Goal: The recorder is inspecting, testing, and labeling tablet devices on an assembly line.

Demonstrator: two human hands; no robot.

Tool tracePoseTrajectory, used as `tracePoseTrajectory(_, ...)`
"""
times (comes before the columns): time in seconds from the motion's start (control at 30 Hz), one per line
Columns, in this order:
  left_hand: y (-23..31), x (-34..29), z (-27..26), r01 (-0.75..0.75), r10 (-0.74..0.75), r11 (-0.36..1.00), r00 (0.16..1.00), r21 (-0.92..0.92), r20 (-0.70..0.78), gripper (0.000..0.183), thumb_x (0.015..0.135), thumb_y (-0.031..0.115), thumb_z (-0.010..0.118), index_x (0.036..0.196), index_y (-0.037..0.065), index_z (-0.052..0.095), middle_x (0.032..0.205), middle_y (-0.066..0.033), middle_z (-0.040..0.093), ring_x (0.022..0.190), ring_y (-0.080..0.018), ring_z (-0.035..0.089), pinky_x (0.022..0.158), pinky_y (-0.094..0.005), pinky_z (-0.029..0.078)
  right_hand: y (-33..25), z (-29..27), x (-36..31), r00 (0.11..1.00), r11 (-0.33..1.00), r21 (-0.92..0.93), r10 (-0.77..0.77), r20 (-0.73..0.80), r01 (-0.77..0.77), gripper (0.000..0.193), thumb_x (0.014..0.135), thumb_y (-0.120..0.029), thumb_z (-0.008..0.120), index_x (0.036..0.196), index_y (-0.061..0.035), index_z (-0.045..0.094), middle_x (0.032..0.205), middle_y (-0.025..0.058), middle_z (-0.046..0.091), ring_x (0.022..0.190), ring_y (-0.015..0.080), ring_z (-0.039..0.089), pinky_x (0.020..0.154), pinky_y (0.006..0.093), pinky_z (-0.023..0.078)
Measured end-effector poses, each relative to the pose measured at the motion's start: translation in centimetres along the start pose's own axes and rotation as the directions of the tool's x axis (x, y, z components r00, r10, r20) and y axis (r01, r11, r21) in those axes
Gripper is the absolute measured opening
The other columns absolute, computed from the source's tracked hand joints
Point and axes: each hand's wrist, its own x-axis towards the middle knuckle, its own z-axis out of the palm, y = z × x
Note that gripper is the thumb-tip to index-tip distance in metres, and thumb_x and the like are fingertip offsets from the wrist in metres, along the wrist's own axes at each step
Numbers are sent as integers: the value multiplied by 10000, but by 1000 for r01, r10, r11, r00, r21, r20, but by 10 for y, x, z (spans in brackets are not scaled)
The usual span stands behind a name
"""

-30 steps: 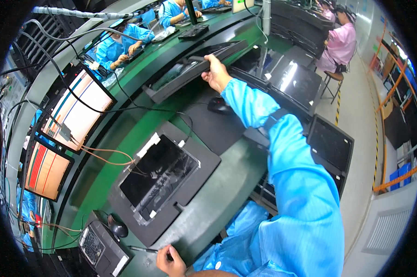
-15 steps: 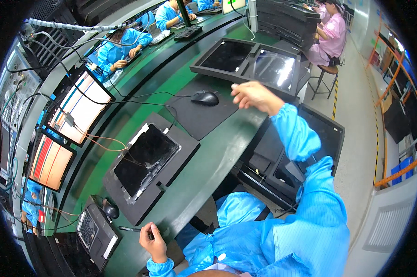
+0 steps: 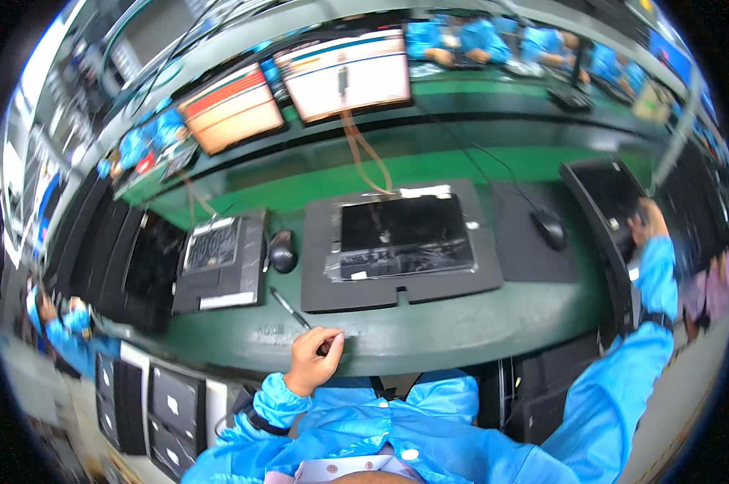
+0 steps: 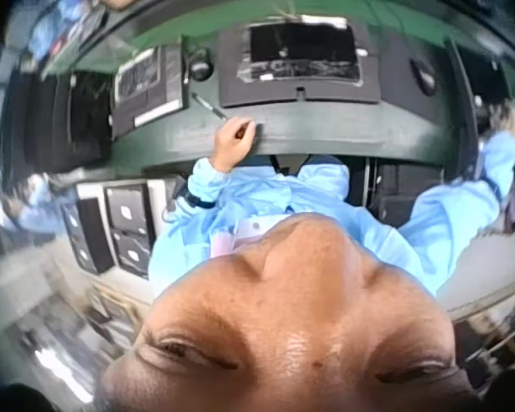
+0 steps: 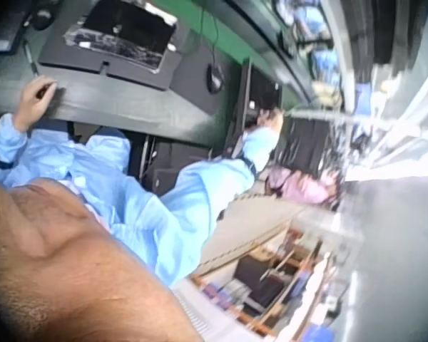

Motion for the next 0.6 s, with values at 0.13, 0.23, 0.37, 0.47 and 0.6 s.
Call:
tracePoseTrajectory(0.13,16,-2,-3,-51,50,998,999,47,17,88,830,-1,738,912,26,725,680,-68,631,519,-151,573,477,-292,426,-30,62,23,747,742,129,664,-15,-658,254,883,-353,743,931,-125,644,610,-18,576,421,156,507,422,360,473)
tracePoseTrajectory(0.23,12,-7,-7,-96,95,995,995,3,29,95,824,4,742,914,27,728,685,-73,631,521,-174,586,477,-295,430,-13,68,56,888,838,407,443,-119,-364,165,950,-253,663,947,-88,672,879,48,686,732,169,660,638,331,560)
tracePoseTrajectory(0.37,23,-15,-18,-104,106,992,994,-69,17,146,830,32,744,973,31,712,693,-61,610,570,-201,597,524,-327,457,-85,129,3,887,975,-212,-159,-433,72,412,960,-325,689,1153,34,630,916,30,624,824,149,571,770,289,480)
tracePoseTrajectory(0.47,40,-17,-25,-22,39,979,996,-205,78,311,847,42,743,1148,23,670,853,-87,654,734,-209,639,657,-331,502,-173,167,-86,907,948,106,-249,-340,300,347,1028,-277,593,1166,38,643,1096,65,627,984,160,589,904,318,465)
tracePoseTrajectory(0.6,35,-5,-23,350,-11,538,912,-767,409,895,888,230,758,1591,80,226,1433,-180,479,1283,-294,525,1078,-434,437,-265,294,-254,881,882,-170,-461,-107,440,325,1017,-199,565,1232,28,654,1255,111,620,1189,200,570,1085,353,405)
